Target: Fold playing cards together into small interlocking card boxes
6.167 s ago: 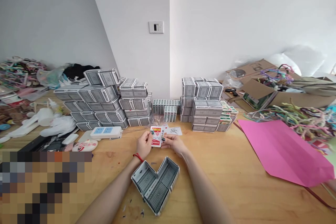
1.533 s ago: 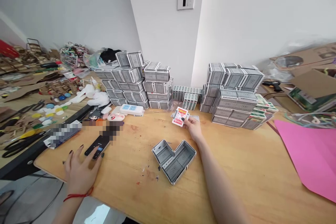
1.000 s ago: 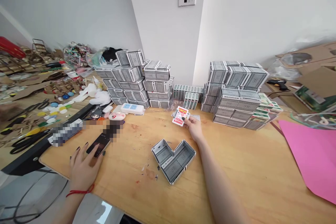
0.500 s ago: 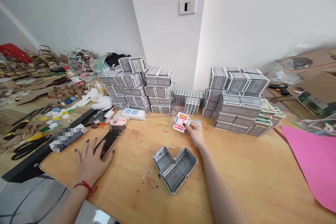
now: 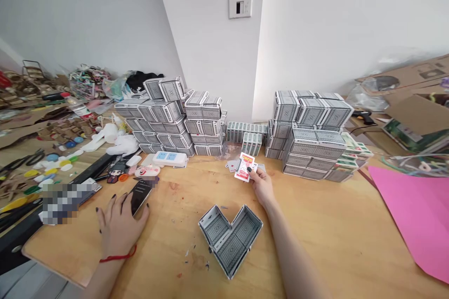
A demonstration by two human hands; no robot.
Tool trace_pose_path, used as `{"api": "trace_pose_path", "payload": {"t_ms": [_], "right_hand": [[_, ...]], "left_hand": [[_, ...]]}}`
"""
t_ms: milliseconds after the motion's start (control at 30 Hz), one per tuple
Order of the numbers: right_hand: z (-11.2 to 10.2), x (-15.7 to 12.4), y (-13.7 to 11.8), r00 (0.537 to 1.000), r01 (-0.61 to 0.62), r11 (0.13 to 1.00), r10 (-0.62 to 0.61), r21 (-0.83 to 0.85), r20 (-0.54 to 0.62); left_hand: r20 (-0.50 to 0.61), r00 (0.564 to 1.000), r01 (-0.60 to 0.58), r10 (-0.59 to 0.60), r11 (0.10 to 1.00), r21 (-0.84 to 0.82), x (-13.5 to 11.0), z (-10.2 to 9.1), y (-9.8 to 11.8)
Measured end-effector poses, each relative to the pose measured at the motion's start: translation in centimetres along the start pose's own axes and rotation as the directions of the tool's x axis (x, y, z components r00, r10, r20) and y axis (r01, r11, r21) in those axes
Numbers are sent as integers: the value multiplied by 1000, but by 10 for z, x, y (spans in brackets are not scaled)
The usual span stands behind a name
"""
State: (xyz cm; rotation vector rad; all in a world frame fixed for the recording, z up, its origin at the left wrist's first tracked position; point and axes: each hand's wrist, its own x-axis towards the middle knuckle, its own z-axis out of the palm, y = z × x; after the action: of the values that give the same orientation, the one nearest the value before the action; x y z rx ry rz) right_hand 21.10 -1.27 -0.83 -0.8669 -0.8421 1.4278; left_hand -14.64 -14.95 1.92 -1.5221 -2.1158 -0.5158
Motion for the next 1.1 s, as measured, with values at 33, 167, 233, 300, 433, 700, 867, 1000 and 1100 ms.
{"api": "trace_pose_path", "payload": {"t_ms": [33, 167, 233, 300, 433, 700, 867, 1000, 1100], "right_hand": [[-1, 0, 0, 1000, 17, 1000, -17, 3, -21], [-6, -1, 0, 998, 7, 1000, -8, -5, -55], [-8, -1, 0, 999, -24, 999, 23, -30, -36], [-8, -1, 0, 999, -38, 998, 37, -56, -16], [-5, -2, 0, 999, -49, 995, 49, -88, -2], [-4, -3, -1, 998, -60, 996, 60, -61, 0], [-3, -4, -2, 997, -76, 994, 76, -80, 3], [-2, -7, -4, 994, -91, 994, 94, -65, 49], [-2, -9, -4, 992, -106, 994, 108, -41, 65]], "left_hand": [[-1, 1000, 4, -4, 1000, -4, 0, 0, 0], [12, 1000, 21, -21, 1000, -6, 3, 3, 0], [25, 1000, 14, -15, 1000, 14, 5, 3, 1], [37, 999, 6, -7, 999, 35, 7, 2, 3], [70, 997, 10, -14, 999, 53, 10, 0, 6], [100, 994, 27, -39, 992, 121, 12, -2, 9], [86, 996, 21, -31, 993, 118, 8, -2, 7], [74, 997, 22, -31, 992, 124, 5, -2, 5], [66, 997, 33, -42, 992, 124, 4, -3, 4]]}}
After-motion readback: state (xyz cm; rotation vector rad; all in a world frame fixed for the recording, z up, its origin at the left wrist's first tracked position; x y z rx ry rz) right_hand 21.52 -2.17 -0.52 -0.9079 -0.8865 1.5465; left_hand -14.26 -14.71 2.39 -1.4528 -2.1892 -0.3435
